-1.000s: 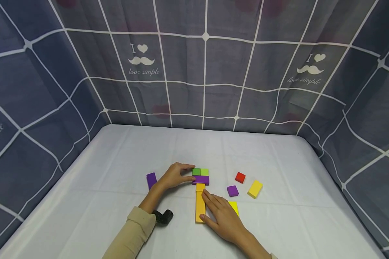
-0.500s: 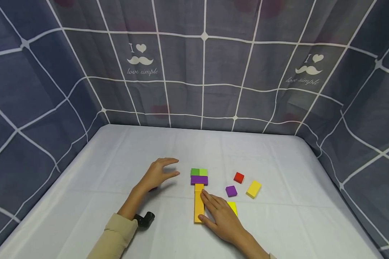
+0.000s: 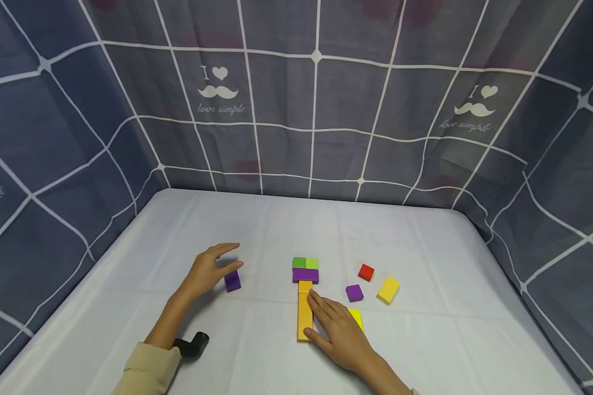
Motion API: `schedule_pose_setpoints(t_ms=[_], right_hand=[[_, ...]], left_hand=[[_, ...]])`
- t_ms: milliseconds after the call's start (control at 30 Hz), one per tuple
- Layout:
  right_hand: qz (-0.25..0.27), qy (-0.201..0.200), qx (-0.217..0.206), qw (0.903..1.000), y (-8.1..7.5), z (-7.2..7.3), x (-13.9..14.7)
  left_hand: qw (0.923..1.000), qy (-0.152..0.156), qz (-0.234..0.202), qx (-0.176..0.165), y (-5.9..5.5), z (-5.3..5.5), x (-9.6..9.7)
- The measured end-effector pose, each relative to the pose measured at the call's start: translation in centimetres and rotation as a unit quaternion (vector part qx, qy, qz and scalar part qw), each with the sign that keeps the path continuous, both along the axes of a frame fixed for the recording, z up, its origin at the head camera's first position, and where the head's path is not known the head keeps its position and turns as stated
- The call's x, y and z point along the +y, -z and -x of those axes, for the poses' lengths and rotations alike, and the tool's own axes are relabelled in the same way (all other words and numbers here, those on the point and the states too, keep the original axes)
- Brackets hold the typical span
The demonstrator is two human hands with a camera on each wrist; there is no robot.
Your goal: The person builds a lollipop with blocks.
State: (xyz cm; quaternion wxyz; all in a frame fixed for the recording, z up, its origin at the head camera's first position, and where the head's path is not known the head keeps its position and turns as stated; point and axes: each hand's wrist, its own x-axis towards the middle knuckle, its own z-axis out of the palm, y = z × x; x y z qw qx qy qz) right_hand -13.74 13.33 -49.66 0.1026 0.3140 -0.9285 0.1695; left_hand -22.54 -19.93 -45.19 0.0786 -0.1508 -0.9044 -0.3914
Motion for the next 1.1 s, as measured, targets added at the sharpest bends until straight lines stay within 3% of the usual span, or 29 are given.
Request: schedule_pose_setpoints(t_ms=[300,467,867,1100], right_hand=[[0.002,0.001,0.000,1.0000,0.0,0.0,0.1],[0.005,0.001,0.003,1.0000,0.0,0.0,0.1],[0.006,0.000,0.001,1.0000,-0.1,-0.1,0.0],[0.003,-0.001,-0.005,1.0000,-0.1,0.0,0.1]], left_hand=[[0.9994,0.027,0.023,0.004,1.0,-1.2,-1.7],[0.9987,0.035,0.035,-0.014,1.5,-1.6,-2.0],[0.9971,0.035,0.067,-0.012,2.6,-1.7,-2.6],[0.9962,0.031,0.081,-0.012,2.7,-1.6,-2.4]])
